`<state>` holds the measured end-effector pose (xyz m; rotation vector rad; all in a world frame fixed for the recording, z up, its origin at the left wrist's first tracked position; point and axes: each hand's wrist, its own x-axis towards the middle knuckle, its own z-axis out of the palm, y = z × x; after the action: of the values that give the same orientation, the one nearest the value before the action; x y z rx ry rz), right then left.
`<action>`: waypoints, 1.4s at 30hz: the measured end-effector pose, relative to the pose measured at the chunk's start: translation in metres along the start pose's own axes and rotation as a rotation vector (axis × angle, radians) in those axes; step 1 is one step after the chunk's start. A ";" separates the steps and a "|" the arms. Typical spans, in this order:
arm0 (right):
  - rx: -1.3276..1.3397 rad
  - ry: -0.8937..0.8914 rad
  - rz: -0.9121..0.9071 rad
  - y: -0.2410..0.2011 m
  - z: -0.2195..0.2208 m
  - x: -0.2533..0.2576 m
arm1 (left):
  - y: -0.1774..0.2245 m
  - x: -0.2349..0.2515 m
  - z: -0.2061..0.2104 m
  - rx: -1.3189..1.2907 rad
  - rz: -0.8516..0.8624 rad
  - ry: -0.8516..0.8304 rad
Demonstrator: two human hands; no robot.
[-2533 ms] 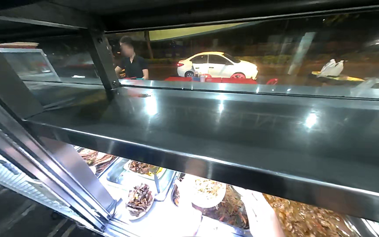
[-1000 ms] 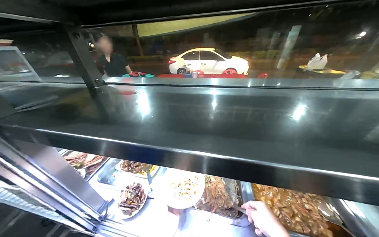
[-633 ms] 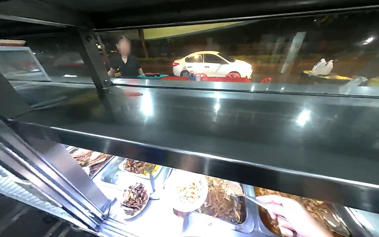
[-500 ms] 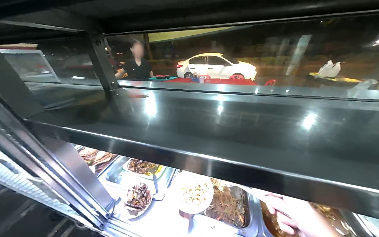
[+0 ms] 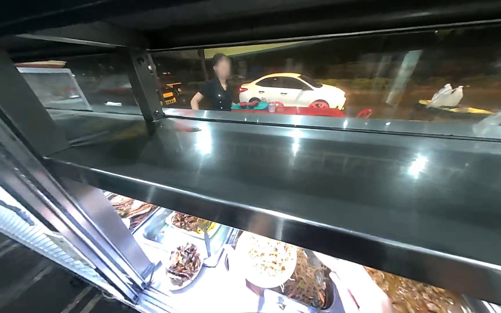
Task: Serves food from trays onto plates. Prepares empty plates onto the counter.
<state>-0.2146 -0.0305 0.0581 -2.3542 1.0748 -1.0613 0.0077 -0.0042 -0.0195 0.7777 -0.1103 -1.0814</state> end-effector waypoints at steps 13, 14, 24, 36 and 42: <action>0.249 -0.266 -0.098 0.049 -0.043 -0.001 | 0.028 -0.024 0.030 0.059 -0.111 -0.009; 0.265 -0.257 -0.101 0.049 -0.046 0.000 | 0.030 -0.024 0.030 0.047 -0.132 -0.032; 0.262 -0.337 -0.125 0.050 -0.056 0.008 | 0.014 -0.012 0.023 -0.005 -0.161 -0.093; 0.336 -0.303 -0.076 0.058 -0.057 0.003 | -0.001 0.003 0.010 -0.041 -0.143 -0.068; 0.770 -0.127 0.397 0.096 -0.055 -0.021 | -0.007 0.006 -0.014 0.006 -0.151 -0.105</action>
<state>-0.3131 -0.0774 0.0299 -1.5019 0.8308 -0.9335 0.0119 -0.0037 -0.0363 0.7431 -0.1455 -1.2659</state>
